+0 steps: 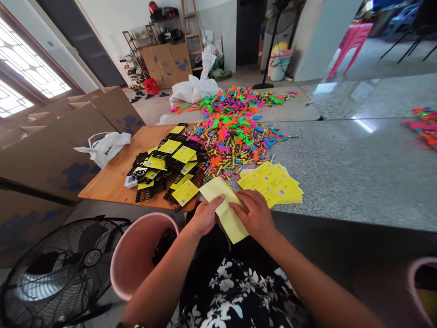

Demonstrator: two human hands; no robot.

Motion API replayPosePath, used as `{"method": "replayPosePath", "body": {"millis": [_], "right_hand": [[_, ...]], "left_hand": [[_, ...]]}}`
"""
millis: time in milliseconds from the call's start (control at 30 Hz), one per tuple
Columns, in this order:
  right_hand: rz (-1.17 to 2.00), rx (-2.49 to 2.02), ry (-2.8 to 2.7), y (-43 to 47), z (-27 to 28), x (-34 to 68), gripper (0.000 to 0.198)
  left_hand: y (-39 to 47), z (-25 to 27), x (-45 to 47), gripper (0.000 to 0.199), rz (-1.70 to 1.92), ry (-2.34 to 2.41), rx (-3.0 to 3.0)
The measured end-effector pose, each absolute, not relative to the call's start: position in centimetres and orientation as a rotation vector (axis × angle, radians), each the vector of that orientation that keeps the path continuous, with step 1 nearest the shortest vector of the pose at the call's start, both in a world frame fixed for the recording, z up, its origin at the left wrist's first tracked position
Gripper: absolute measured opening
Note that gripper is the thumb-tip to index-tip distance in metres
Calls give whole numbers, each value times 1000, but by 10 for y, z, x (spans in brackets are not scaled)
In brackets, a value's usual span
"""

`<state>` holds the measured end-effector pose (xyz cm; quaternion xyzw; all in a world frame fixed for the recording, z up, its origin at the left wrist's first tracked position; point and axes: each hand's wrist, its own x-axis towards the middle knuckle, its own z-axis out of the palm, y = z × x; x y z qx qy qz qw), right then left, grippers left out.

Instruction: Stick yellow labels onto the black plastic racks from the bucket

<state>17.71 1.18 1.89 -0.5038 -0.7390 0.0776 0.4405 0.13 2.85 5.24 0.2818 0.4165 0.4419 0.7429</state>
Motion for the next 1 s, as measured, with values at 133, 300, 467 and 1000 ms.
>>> {"method": "replayPosePath", "body": {"millis": [133, 300, 467, 1000], "right_hand": [[220, -1279, -1823, 10, 22, 178, 28], [342, -1300, -1701, 6, 27, 175, 26], [501, -1266, -1614, 6, 34, 176, 20], [1296, -1257, -619, 36, 38, 246, 39]], "left_hand": [[28, 48, 4, 55, 977, 913, 699], [30, 41, 5, 55, 977, 918, 866], [30, 45, 3, 54, 985, 926, 923], [70, 36, -23, 52, 718, 1136, 1252]]}}
